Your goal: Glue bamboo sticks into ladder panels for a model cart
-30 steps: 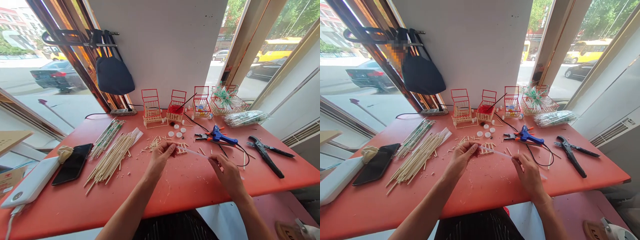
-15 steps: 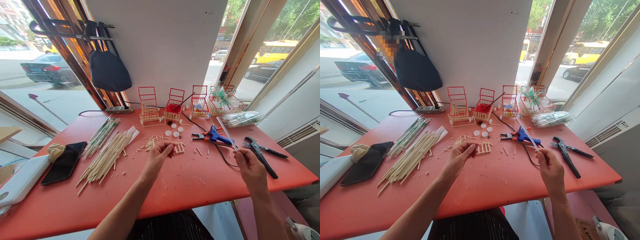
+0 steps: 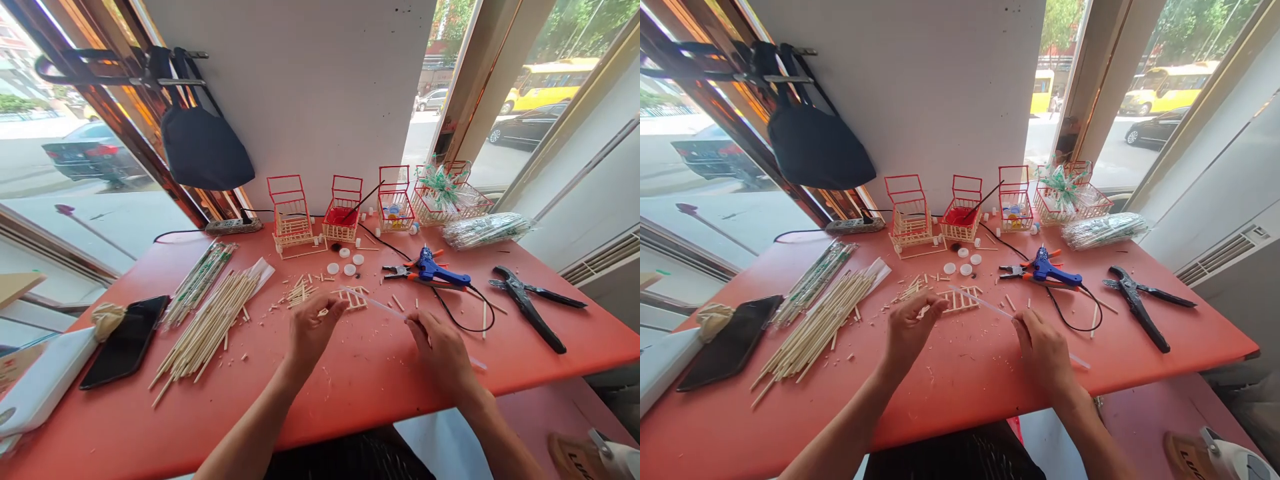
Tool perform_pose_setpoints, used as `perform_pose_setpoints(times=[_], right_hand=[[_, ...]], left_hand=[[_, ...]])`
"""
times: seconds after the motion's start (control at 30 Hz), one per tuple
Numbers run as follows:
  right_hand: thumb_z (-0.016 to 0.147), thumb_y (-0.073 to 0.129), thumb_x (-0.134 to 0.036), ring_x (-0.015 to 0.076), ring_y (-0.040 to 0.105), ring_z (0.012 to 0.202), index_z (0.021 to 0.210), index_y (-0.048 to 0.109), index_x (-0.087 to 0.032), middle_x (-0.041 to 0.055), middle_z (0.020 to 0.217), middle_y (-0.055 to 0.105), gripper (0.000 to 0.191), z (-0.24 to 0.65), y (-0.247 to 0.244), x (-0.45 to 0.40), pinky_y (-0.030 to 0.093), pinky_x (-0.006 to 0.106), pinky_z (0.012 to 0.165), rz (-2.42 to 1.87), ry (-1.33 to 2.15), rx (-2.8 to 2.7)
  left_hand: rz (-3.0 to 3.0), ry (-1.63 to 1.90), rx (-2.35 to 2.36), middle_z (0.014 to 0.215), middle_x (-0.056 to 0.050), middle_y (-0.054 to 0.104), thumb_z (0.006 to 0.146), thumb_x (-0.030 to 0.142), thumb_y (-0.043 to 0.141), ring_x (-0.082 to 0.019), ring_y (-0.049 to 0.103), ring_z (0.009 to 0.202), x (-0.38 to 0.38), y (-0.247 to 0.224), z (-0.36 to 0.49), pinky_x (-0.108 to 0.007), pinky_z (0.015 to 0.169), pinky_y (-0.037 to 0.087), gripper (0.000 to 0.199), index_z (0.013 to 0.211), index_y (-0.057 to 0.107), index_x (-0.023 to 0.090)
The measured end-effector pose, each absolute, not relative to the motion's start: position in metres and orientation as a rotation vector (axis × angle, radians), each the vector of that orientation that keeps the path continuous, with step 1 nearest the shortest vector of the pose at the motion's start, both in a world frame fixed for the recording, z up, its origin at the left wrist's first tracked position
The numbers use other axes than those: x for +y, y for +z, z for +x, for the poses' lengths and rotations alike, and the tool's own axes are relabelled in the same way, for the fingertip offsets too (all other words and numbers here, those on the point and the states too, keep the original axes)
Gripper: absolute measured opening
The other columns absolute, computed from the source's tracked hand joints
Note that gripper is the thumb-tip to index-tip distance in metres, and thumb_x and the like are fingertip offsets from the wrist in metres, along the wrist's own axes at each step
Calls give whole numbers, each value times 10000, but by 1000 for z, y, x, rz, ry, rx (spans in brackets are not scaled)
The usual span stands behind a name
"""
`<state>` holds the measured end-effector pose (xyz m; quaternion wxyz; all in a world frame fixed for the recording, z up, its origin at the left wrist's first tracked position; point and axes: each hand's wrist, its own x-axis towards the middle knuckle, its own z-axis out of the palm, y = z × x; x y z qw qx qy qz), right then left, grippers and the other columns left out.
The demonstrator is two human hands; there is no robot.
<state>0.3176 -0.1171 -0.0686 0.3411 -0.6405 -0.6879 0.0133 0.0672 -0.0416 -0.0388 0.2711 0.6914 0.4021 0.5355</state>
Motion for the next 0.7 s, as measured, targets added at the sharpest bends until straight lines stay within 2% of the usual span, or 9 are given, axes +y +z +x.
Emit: perform_pose_setpoints(times=[0.17,0.23,0.5,0.7], right_hand=[[1077,460,-296,191,685,717,877,607,-242,17,820,721,254,304,-81,-109,412,280,637,-1691,6,-1850],[1079,455,-287,192,682,718,880,603,-243,16,817,715,252,304,-81,-109,411,278,636,-1683,-6,-1862],[1077,462,-321,202,679,756,931,617,-244,22,855,712,226,310,-82,-108,430,289,682,-1678,39,-1864],[1070,481,-321,190,668,735,940,620,-242,18,851,711,206,311,-80,-105,438,278,684,-1647,25,-1865]], left_hand=[[2300,1601,792,808,-8,722,972,137,703,-141,630,782,-45,-39,75,-235,758,501,85,901,696,183],[2355,1596,745,831,-18,741,960,107,709,-152,644,807,-44,-40,78,-246,782,520,80,948,699,186],[2414,1609,733,838,-44,742,980,145,694,-171,634,800,-45,-42,78,-288,775,532,58,933,691,179],[2429,1630,773,873,-41,749,996,170,679,-182,646,857,-47,-44,81,-317,829,547,60,944,697,194]])
